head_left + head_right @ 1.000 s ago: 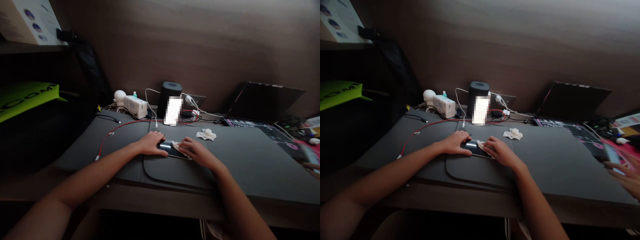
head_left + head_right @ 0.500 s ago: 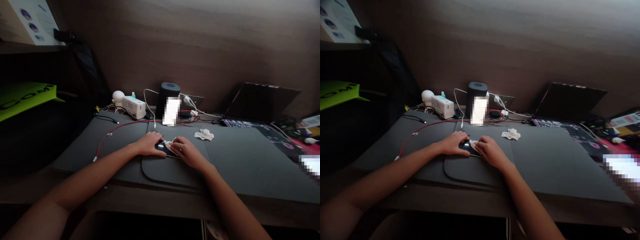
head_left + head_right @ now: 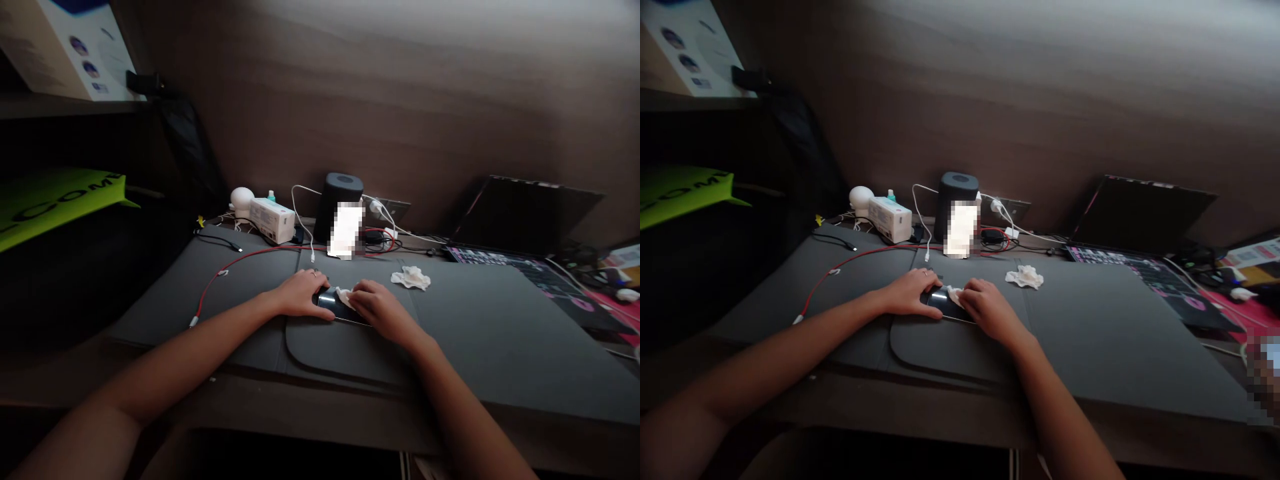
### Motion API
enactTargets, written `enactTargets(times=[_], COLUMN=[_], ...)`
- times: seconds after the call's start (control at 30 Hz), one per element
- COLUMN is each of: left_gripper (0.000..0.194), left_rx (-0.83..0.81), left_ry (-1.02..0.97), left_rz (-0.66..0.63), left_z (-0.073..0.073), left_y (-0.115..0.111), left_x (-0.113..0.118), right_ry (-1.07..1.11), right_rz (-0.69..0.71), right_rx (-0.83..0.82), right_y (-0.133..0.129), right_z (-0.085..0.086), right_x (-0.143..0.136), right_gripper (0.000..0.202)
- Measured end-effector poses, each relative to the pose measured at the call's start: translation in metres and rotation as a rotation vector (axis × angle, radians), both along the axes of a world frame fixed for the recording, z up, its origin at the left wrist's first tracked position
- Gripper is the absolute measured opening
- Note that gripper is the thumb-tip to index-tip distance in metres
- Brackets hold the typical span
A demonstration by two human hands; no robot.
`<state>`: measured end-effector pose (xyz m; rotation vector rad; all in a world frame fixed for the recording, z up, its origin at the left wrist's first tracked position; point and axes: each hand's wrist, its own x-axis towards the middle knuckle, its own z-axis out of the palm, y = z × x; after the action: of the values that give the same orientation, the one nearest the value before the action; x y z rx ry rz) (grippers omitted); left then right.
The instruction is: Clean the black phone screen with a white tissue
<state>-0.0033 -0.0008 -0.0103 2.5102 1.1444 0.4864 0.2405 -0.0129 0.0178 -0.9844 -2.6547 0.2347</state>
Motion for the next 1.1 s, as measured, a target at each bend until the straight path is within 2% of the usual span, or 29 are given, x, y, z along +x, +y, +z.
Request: enactTargets(times=[0.13,0.2,0.3,0.47,0.53,0.6,0.73,0.8,0.93,1.03,1.1], left_gripper=[0.053,0.052,0.059,0.062,0.063,0.062,0.059,0.06,0.064,0.063,0.062], left_rx=[0.036,0.039,0.009,-0.025,-0.021,-0.01,-0.004,-0.009,-0.007,-0.01,-0.01], left_ry=[-0.002,-0.005,-0.011,-0.016,-0.011,-0.001,0.001,-0.011,-0.004,-0.009,-0.015], left_rz=[-0.009,-0.006,-0.002,0.011,0.017,0.013,-0.007,-0.007,0.006,-0.005,-0.009], left_z=[-0.003,-0.003,0.0,0.003,0.003,0.002,0.0,0.0,0.001,0.001,0.001], left_y=[0.001,0.0,0.0,-0.001,-0.001,0.0,0.0,-0.001,-0.001,-0.001,-0.001], left_x=[0.0,0.0,0.0,0.0,0.0,0.0,0.0,0.0,0.0,0.0,0.0], right_ry=[-0.028,-0.034,-0.02,0.035,0.045,0.045,0.008,0.004,0.035,0.043,0.026], right_rz=[0.081,0.134,0.126,0.015,-0.025,-0.036,0.057,0.098,0.102,0.041,0.005], right_rx=[0.015,-0.009,-0.075,-0.138,-0.117,-0.082,-0.05,-0.052,-0.084,-0.09,-0.069], right_y=[-0.01,-0.013,-0.009,0.006,0.006,0.002,-0.012,-0.016,-0.009,-0.001,-0.002], right_z=[-0.003,0.0,0.005,0.006,0.004,0.002,0.0,0.002,0.005,0.004,0.002], right_x=[-0.028,-0.032,-0.015,0.027,0.027,0.015,-0.016,-0.02,-0.003,0.011,0.009], right_gripper=[0.029,0.03,0.029,0.033,0.035,0.035,0.033,0.033,0.029,0.029,0.03])
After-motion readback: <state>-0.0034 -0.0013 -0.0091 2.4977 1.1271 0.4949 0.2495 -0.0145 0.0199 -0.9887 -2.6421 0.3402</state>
